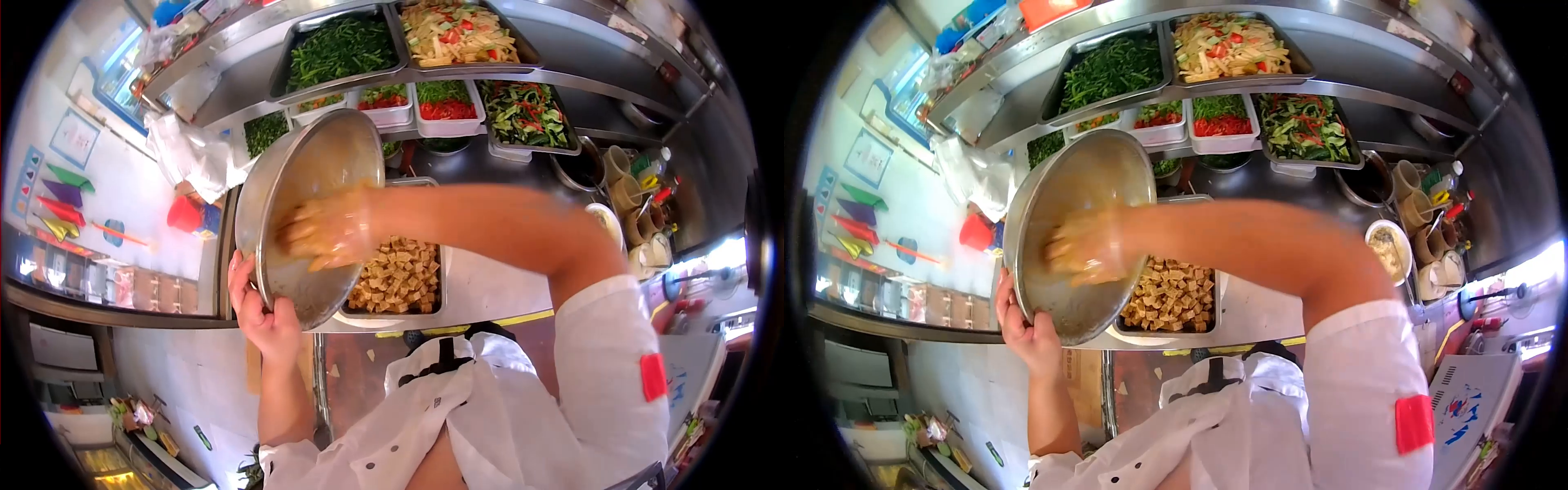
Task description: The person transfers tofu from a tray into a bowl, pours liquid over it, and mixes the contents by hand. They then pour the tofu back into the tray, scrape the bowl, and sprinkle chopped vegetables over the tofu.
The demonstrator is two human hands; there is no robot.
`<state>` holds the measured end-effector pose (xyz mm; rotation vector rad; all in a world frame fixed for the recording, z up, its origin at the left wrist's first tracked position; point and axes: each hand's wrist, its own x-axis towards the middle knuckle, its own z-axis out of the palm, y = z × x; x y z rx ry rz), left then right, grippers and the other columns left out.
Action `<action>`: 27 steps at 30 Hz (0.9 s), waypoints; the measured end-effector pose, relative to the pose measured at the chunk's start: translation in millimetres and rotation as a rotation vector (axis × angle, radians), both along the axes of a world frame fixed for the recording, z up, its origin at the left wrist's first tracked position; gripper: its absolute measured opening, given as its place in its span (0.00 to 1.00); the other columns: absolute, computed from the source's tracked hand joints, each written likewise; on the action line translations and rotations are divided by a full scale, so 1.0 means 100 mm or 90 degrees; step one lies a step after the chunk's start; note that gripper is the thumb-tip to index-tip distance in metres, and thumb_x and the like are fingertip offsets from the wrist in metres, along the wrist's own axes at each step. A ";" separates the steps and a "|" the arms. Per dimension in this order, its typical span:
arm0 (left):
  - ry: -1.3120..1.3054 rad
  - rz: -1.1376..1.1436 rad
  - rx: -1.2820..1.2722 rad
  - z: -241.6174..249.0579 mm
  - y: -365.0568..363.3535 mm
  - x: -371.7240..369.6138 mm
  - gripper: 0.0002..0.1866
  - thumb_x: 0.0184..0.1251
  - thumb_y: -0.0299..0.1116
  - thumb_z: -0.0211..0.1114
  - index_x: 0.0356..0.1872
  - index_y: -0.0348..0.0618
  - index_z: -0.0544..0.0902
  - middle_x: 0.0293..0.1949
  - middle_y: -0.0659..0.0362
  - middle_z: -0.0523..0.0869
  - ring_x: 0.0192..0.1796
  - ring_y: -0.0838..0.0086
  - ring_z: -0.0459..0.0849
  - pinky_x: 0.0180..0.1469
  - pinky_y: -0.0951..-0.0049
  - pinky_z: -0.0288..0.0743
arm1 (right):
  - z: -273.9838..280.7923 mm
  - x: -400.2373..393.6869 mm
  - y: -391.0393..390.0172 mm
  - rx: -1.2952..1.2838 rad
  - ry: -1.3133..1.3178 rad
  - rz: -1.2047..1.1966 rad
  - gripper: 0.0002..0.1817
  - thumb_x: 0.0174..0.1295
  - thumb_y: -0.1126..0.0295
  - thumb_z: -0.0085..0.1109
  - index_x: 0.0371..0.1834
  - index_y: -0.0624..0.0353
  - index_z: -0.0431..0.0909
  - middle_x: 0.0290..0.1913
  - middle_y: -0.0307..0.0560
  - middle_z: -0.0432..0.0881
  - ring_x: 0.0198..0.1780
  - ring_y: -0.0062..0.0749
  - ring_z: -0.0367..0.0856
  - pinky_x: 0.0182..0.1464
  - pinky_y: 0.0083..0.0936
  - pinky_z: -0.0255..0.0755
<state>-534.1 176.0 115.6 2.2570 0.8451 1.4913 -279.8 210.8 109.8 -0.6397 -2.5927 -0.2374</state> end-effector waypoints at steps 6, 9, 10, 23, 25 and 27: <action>-0.065 -0.007 -0.125 0.17 0.01 -0.02 0.17 0.51 0.12 0.50 0.41 0.25 0.84 0.71 0.45 0.78 0.81 0.43 0.66 0.79 0.51 0.61 | 0.78 -0.29 0.62 -0.085 -0.289 -0.022 0.24 0.80 0.48 0.43 0.57 0.52 0.85 0.50 0.54 0.89 0.50 0.54 0.88 0.51 0.50 0.84; -0.059 -0.046 -0.142 0.26 0.00 -0.13 0.19 0.52 0.11 0.52 0.43 0.27 0.86 0.72 0.45 0.77 0.82 0.43 0.65 0.80 0.52 0.61 | 1.29 0.16 0.04 -0.302 -0.148 -0.338 0.28 0.81 0.44 0.40 0.54 0.52 0.86 0.52 0.54 0.89 0.54 0.53 0.88 0.54 0.48 0.83; -0.049 -0.056 -0.141 0.29 -0.02 -0.18 0.19 0.52 0.11 0.52 0.43 0.27 0.86 0.71 0.45 0.78 0.82 0.43 0.64 0.80 0.52 0.61 | 1.08 0.32 0.16 -0.320 -0.110 -0.369 0.29 0.81 0.44 0.39 0.54 0.52 0.87 0.53 0.55 0.89 0.56 0.51 0.87 0.58 0.45 0.82; -0.113 0.000 -0.132 0.25 -0.05 0.05 0.20 0.55 0.11 0.51 0.47 0.25 0.86 0.71 0.45 0.77 0.81 0.45 0.68 0.79 0.53 0.62 | 0.07 0.00 0.11 -0.305 0.132 -0.281 0.26 0.80 0.50 0.46 0.43 0.62 0.85 0.49 0.61 0.88 0.53 0.59 0.86 0.57 0.46 0.81; -0.104 -0.018 -0.134 0.24 -0.05 0.10 0.21 0.54 0.11 0.51 0.48 0.24 0.86 0.71 0.46 0.77 0.81 0.46 0.68 0.79 0.54 0.61 | 0.89 -0.11 0.04 -0.193 -0.035 -0.182 0.25 0.77 0.52 0.49 0.32 0.61 0.83 0.40 0.60 0.89 0.45 0.59 0.88 0.48 0.49 0.83; -0.119 -0.018 -0.146 0.24 -0.10 0.16 0.21 0.54 0.11 0.51 0.47 0.24 0.85 0.71 0.46 0.77 0.81 0.47 0.67 0.79 0.54 0.60 | 1.09 -0.03 0.06 -0.135 -0.066 -0.166 0.24 0.77 0.53 0.47 0.33 0.58 0.85 0.35 0.58 0.89 0.41 0.58 0.89 0.45 0.50 0.83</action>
